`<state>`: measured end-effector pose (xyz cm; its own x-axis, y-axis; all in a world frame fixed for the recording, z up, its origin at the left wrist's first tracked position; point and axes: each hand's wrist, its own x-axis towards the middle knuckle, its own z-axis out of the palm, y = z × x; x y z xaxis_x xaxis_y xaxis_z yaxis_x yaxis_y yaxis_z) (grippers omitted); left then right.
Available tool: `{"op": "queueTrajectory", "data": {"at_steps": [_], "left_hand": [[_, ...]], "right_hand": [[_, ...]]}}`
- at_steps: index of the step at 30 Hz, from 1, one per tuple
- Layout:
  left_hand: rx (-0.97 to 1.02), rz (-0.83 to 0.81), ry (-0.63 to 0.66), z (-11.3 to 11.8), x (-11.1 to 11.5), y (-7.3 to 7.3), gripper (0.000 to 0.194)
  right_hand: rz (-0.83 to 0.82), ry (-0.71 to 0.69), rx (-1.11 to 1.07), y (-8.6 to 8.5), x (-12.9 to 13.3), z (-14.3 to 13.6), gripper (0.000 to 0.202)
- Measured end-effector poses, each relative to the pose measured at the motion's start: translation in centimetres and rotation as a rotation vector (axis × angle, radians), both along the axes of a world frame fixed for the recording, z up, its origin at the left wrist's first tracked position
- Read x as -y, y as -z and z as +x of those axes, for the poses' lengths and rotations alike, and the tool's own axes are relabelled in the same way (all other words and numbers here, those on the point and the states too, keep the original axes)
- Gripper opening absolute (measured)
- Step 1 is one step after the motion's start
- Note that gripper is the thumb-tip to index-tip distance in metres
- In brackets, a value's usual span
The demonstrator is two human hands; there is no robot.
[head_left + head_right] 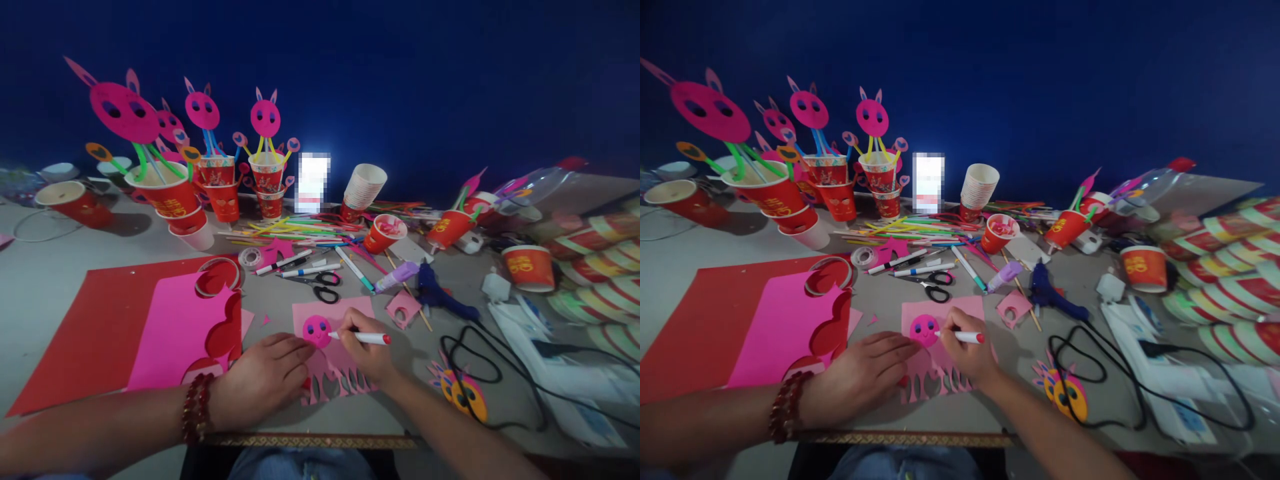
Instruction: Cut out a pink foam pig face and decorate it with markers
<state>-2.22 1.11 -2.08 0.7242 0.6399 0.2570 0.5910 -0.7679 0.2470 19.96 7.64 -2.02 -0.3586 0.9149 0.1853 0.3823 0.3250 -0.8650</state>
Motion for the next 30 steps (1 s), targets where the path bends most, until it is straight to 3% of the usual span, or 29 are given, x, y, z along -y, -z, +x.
{"op": "queueTrajectory", "data": {"at_steps": [9, 30], "left_hand": [[0.017, 0.014, 0.01, -0.05, -0.02, 0.01, 0.015], [-0.002, 0.006, 0.016, -0.07, 0.02, 0.18, 0.018]], "right_hand": [[-0.063, 0.067, -0.092, 0.6, 0.09, 0.35, 0.024], [-0.039, -0.042, 0.012, 0.43, -0.08, 0.18, 0.019]]}}
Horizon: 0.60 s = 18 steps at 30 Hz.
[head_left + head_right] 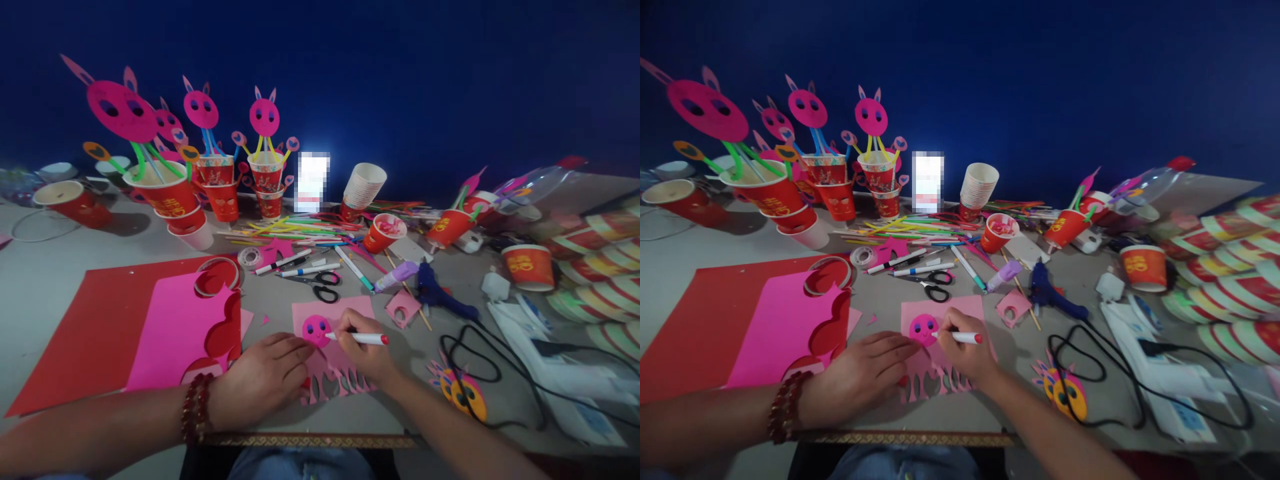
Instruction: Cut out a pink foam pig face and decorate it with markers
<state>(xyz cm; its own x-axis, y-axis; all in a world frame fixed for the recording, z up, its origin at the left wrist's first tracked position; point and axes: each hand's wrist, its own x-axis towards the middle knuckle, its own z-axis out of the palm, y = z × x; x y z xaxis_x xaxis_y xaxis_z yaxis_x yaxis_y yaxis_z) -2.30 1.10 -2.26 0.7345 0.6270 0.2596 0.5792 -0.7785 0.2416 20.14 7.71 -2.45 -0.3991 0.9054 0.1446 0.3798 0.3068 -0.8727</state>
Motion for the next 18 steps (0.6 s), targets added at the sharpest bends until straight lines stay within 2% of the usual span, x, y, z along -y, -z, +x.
{"op": "queueTrajectory", "data": {"at_steps": [7, 18], "left_hand": [[0.002, 0.0, -0.005, 0.01, -0.04, -0.1, 0.015], [-0.005, -0.004, -0.015, 0.1, 0.03, -0.05, 0.016]], "right_hand": [[-0.006, 0.113, -0.081, 0.05, 0.27, 0.08, 0.022], [0.005, 0.053, -0.041, 0.09, 0.04, -0.09, 0.022]]}}
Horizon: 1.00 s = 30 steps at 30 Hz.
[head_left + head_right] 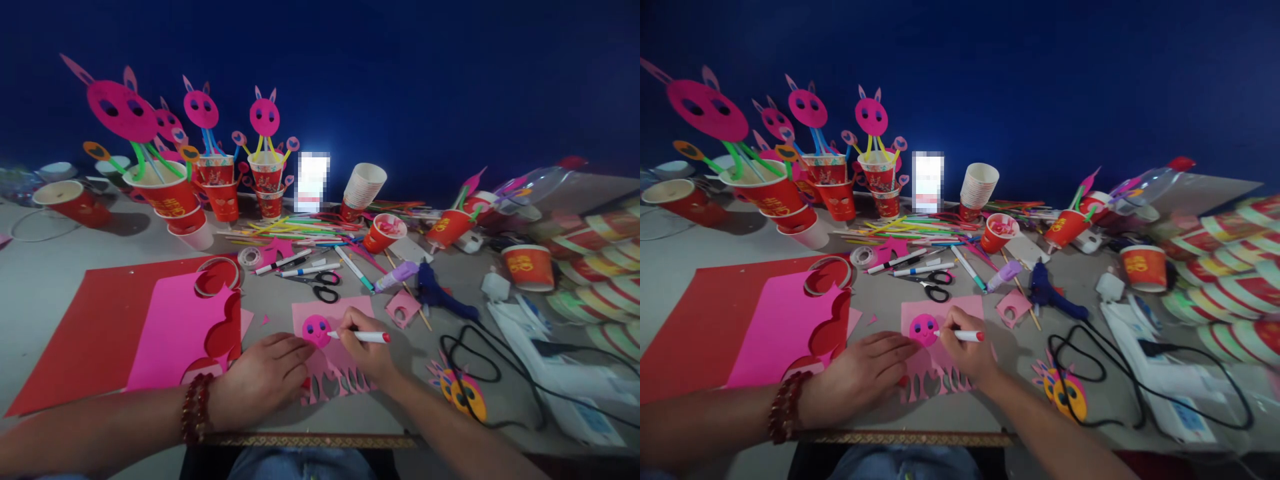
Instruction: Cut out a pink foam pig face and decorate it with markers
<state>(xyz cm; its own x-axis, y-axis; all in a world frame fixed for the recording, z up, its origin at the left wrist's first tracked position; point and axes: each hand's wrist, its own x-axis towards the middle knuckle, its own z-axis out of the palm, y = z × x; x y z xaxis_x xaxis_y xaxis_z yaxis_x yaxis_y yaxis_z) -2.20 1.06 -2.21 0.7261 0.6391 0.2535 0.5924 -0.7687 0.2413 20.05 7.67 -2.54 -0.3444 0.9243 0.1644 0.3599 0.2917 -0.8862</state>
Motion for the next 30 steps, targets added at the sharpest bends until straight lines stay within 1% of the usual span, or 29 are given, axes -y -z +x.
{"op": "queueTrajectory", "data": {"at_steps": [5, 9, 13, 18, 22, 24, 26, 28, 30], "left_hand": [[0.0, -0.002, 0.006, 0.0, 0.1, 0.0, 0.016], [-0.01, -0.033, 0.009, -0.1, 0.0, 0.0, 0.017], [0.013, -0.065, 0.011, -0.1, -0.2, 0.0, 0.016], [0.096, -0.077, 0.018, -0.2, -0.4, -0.1, 0.016], [0.214, -0.179, -0.039, -0.2, -0.8, -0.8, 0.017], [0.249, -0.253, -0.088, -0.1, -1.0, -1.3, 0.018], [0.273, -0.313, -0.125, 0.2, -1.2, -1.8, 0.019], [0.299, -0.349, -0.148, 0.4, -1.3, -2.3, 0.018], [0.317, -0.355, -0.158, 0.8, -1.2, -2.8, 0.019]], "right_hand": [[-0.011, 0.013, -0.034, 0.2, 0.1, 0.1, 0.023], [-0.05, 0.09, -0.131, 0.4, 0.0, 0.3, 0.022], [-0.071, 0.141, -0.204, 0.1, -0.2, 0.1, 0.02], [-0.071, 0.139, -0.279, -0.2, -0.2, 0.2, 0.016], [0.025, 0.071, -0.257, -0.1, 0.1, 0.8, 0.017], [0.068, -0.002, -0.249, -0.1, 0.5, 1.0, 0.018], [0.095, -0.102, -0.242, -0.3, 0.9, 1.1, 0.018], [0.13, -0.186, -0.217, -0.5, 1.3, 1.0, 0.017], [0.176, -0.226, -0.191, -0.6, 1.7, 1.0, 0.016]]}}
